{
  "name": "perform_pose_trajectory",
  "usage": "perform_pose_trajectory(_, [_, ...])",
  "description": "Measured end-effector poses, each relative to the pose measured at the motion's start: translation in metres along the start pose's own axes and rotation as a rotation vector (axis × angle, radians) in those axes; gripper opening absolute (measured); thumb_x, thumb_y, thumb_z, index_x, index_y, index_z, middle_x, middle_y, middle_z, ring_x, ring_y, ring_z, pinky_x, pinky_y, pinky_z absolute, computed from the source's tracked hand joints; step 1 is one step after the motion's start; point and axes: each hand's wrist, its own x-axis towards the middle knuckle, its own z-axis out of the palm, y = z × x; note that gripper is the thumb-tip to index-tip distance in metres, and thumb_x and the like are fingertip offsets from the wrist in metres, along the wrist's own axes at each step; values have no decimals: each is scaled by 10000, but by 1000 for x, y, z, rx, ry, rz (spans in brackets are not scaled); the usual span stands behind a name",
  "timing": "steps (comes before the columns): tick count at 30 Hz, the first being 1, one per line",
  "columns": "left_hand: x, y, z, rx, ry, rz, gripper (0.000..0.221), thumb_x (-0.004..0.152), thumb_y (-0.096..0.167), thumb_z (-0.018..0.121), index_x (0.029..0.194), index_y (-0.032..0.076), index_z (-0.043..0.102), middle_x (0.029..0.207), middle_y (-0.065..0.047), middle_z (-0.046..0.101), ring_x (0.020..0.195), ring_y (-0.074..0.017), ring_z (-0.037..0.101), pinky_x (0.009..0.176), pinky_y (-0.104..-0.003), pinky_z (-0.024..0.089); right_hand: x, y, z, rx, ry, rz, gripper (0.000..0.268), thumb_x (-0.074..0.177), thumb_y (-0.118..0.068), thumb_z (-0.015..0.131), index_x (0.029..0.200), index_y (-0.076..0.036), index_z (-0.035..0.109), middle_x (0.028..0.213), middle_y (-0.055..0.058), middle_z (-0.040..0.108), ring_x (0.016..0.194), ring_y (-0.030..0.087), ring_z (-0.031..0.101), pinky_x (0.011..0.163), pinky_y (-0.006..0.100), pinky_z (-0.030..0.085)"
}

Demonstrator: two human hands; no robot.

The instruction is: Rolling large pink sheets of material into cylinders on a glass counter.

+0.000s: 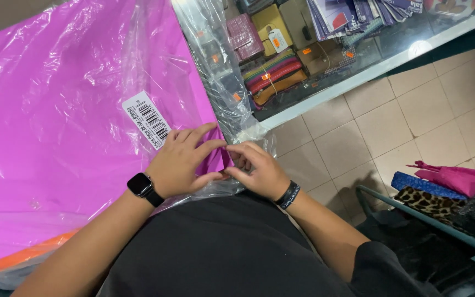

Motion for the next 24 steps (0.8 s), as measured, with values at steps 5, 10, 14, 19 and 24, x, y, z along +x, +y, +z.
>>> perform_pose_trajectory(5, [-6,-8,20,52,86,-23,607,858,474,605,1398,203,542,1324,-87,574,1119,-313,641,896,-469,451,1,4,1,-67,3,-28,381,872,-154,809,1234,-92,709,920,69,696,708,234,686,583,324,569])
perform_pose_trajectory(10, [-15,3,27,248,259,-13,188,852,367,663,871,180,678,773,-6,650,754,-242,697,755,-398,460,7,0,-4,-113,-23,-18,322,896,-158,767,1210,-111,720,851,73,697,672,259,678,582,378,557])
perform_pose_trajectory(14, [-15,13,14,226,407,71,176,870,294,667,751,188,592,685,37,549,649,-208,648,661,-348,439,16,-8,-9,73,-44,204,205,986,-182,661,1141,-89,756,690,94,700,569,210,641,540,327,545])
perform_pose_trajectory(19, [-19,26,14,200,501,165,218,890,287,656,722,183,562,676,36,476,607,-195,593,654,-345,437,38,-21,-12,519,-52,491,463,1062,-425,482,1192,-34,692,716,127,651,450,199,644,398,295,531])
perform_pose_trajectory(24, [-17,42,16,101,472,368,226,931,286,653,766,152,578,682,9,474,615,-219,590,657,-343,450,82,-13,-12,446,-84,354,300,1013,-279,651,1188,-54,743,761,65,719,657,105,672,578,271,581])
